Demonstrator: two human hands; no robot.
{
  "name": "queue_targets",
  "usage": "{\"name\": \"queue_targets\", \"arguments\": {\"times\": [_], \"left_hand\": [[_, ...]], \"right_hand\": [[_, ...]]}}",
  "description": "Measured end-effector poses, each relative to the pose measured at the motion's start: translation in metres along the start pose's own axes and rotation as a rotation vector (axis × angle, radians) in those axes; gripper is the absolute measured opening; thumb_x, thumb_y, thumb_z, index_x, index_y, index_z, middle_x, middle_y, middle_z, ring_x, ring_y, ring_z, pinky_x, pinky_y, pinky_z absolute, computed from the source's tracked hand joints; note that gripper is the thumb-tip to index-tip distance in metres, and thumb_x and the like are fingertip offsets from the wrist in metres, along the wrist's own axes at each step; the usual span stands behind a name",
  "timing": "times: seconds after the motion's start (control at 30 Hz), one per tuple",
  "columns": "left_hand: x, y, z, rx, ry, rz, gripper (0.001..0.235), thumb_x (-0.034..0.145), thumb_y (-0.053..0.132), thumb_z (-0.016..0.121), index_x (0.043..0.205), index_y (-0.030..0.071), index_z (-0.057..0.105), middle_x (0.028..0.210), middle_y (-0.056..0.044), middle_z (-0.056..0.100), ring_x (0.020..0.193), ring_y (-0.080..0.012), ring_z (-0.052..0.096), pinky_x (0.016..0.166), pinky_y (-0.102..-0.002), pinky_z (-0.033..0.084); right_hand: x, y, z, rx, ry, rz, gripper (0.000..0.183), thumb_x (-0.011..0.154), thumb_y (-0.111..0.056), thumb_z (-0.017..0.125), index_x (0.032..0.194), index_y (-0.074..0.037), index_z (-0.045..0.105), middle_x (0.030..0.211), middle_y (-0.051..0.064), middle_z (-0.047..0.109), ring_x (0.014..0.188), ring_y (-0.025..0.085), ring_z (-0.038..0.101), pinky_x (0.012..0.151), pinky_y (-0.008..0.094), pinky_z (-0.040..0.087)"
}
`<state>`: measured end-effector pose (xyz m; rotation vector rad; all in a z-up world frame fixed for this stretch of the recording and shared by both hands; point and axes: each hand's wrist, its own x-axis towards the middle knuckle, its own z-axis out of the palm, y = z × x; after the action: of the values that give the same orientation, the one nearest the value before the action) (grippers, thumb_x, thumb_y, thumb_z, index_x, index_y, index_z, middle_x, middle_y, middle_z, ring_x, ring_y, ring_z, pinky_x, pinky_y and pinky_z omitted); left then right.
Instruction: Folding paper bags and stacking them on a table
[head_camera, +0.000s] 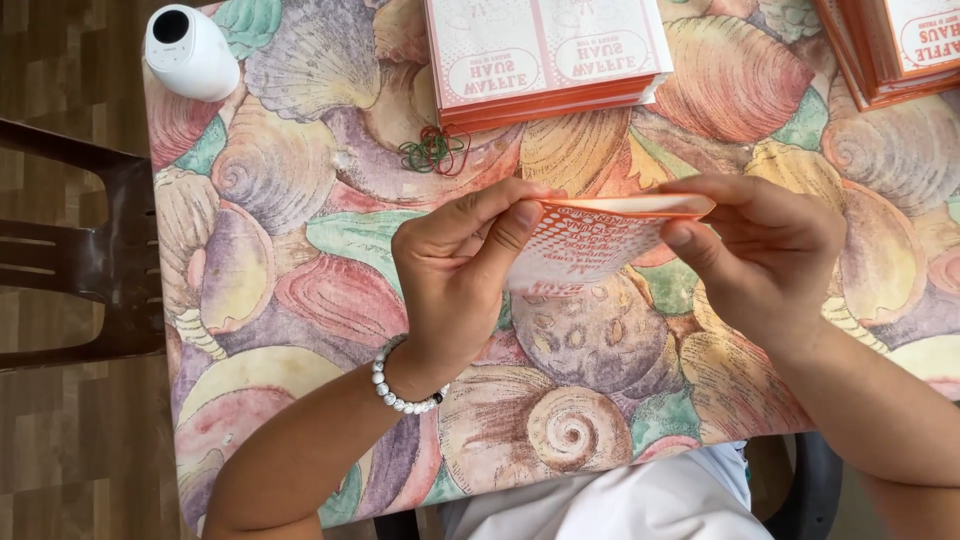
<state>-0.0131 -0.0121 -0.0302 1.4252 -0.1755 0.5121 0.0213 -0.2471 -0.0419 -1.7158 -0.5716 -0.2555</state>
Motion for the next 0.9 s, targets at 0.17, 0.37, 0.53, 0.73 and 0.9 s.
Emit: {"name": "queue_targets", "arguments": {"times": [0.17, 0.37, 0.53, 0.73, 0.9], "left_hand": [[0.006, 0.004, -0.002, 0.067, -0.054, 0.045, 0.013, 0.098, 0.007, 0.072, 0.11, 0.004, 0.074, 0.101, -0.009, 0.077, 0.093, -0.0157, 0.074, 0.087, -0.026, 0.062], [0.023, 0.021, -0.011, 0.338, -0.191, 0.267, 0.008, 0.095, 0.005, 0.073, 0.102, 0.001, 0.076, 0.096, -0.013, 0.078, 0.087, -0.024, 0.079, 0.079, -0.031, 0.064], [0.022, 0.016, -0.007, 0.276, -0.272, 0.191, 0.01, 0.094, 0.005, 0.074, 0.103, 0.001, 0.075, 0.097, -0.014, 0.079, 0.085, -0.0223, 0.081, 0.073, -0.027, 0.067], [0.013, -0.05, 0.004, -0.02, -0.236, -0.124, 0.009, 0.096, 0.002, 0.071, 0.102, -0.003, 0.073, 0.094, -0.017, 0.077, 0.079, -0.0211, 0.077, 0.067, -0.022, 0.068], [0.019, -0.079, 0.007, 0.105, 0.012, -0.31, 0.015, 0.089, 0.003, 0.075, 0.102, -0.004, 0.075, 0.081, -0.013, 0.077, 0.067, -0.0147, 0.074, 0.06, -0.026, 0.069]], "right_hand": [[0.001, -0.004, -0.005, -0.086, 0.057, -0.024, 0.021, 0.095, 0.0, 0.076, 0.109, 0.014, 0.068, 0.103, 0.024, 0.072, 0.088, 0.023, 0.071, 0.076, 0.027, 0.057], [0.008, -0.014, -0.018, -0.087, 0.049, 0.017, 0.018, 0.088, 0.006, 0.081, 0.1, 0.012, 0.069, 0.103, 0.027, 0.071, 0.09, 0.027, 0.074, 0.077, 0.028, 0.06], [0.011, -0.019, -0.028, -0.068, 0.06, 0.045, 0.019, 0.088, 0.014, 0.081, 0.103, 0.013, 0.068, 0.105, 0.029, 0.07, 0.087, 0.028, 0.072, 0.072, 0.028, 0.056], [0.052, 0.018, -0.017, -0.238, 0.033, 0.409, 0.016, 0.093, -0.012, 0.089, 0.099, -0.004, 0.077, 0.082, 0.006, 0.07, 0.068, 0.006, 0.055, 0.056, 0.02, 0.034], [0.05, 0.05, 0.014, -0.63, -0.115, -0.252, 0.048, 0.092, -0.024, 0.095, 0.123, 0.005, 0.07, 0.115, 0.018, 0.071, 0.092, 0.027, 0.063, 0.078, 0.038, 0.052]]}}
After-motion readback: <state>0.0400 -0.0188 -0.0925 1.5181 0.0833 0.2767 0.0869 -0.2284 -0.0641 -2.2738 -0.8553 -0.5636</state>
